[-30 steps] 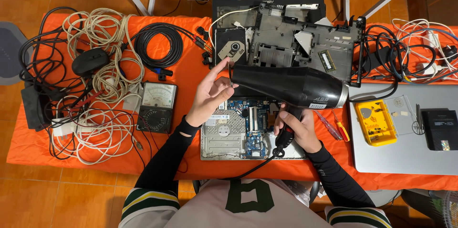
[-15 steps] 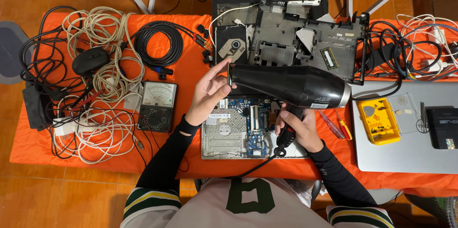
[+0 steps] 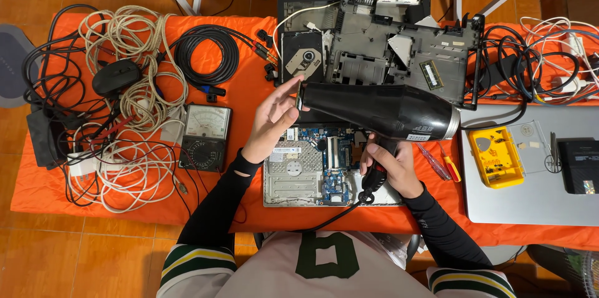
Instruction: The recorder performs a repair on a disassembled laptop, specifically removing, heating with a hair dryer, and reinstalling a RAM module.
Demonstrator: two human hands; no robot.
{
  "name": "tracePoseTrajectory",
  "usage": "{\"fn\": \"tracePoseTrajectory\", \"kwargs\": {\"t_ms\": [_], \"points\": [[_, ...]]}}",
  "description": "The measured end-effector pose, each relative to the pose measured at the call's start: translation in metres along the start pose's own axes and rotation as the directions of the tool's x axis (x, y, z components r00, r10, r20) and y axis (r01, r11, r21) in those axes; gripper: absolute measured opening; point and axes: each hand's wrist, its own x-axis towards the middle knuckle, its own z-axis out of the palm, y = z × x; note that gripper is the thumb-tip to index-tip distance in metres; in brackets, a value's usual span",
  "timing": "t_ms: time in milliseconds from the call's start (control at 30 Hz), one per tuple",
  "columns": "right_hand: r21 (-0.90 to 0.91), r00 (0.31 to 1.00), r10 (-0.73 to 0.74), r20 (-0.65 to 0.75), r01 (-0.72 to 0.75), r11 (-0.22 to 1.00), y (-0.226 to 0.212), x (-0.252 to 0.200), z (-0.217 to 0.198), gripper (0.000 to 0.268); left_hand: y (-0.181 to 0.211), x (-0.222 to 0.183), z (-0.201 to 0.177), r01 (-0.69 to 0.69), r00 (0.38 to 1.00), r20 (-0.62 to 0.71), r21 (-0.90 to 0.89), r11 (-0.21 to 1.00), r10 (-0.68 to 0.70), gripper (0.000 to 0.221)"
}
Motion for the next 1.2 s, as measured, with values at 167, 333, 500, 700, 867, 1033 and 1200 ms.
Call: {"fn": "tracePoseTrajectory", "kwargs": {"t_ms": [167, 333, 500, 700, 867, 1033, 1200], "points": [[0.002, 1.0, -0.001, 0.003, 0.001, 1.0, -0.001, 0.0, 0.001, 0.015, -0.005, -0.005, -0.004, 0.022, 1.0, -0.004, 0.025, 0.999, -0.022, 0.079], [-0.001, 1.0, -0.008, 0.002, 0.008, 1.0, -0.003, 0.001, 0.002, 0.014, -0.007, -0.005, -0.005, 0.019, 1.0, -0.005, 0.047, 0.999, -0.019, 0.077], [-0.005, 1.0, -0.014, 0.007, 0.014, 1.0, -0.003, 0.001, 0.003, 0.014, -0.004, -0.004, -0.002, 0.007, 1.0, -0.012, 0.038, 0.999, -0.006, 0.073], [-0.002, 1.0, -0.009, 0.004, 0.009, 1.0, -0.004, 0.001, 0.004, 0.015, -0.003, -0.002, 0.0, -0.009, 1.0, -0.013, 0.024, 1.0, 0.01, 0.072], [0.007, 1.0, -0.015, 0.007, 0.015, 1.0, -0.005, 0.002, 0.004, 0.015, 0.0, 0.0, 0.001, 0.001, 1.0, -0.011, 0.013, 1.0, -0.001, 0.072], [0.0, 1.0, -0.024, 0.007, 0.024, 1.0, -0.005, 0.002, 0.004, 0.014, -0.008, -0.004, -0.003, 0.009, 1.0, -0.006, 0.013, 1.0, -0.009, 0.074], [0.005, 1.0, -0.026, 0.001, 0.026, 1.0, -0.004, 0.001, 0.003, 0.014, -0.001, 0.0, 0.002, 0.023, 1.0, -0.012, 0.003, 1.0, -0.023, 0.075]]}}
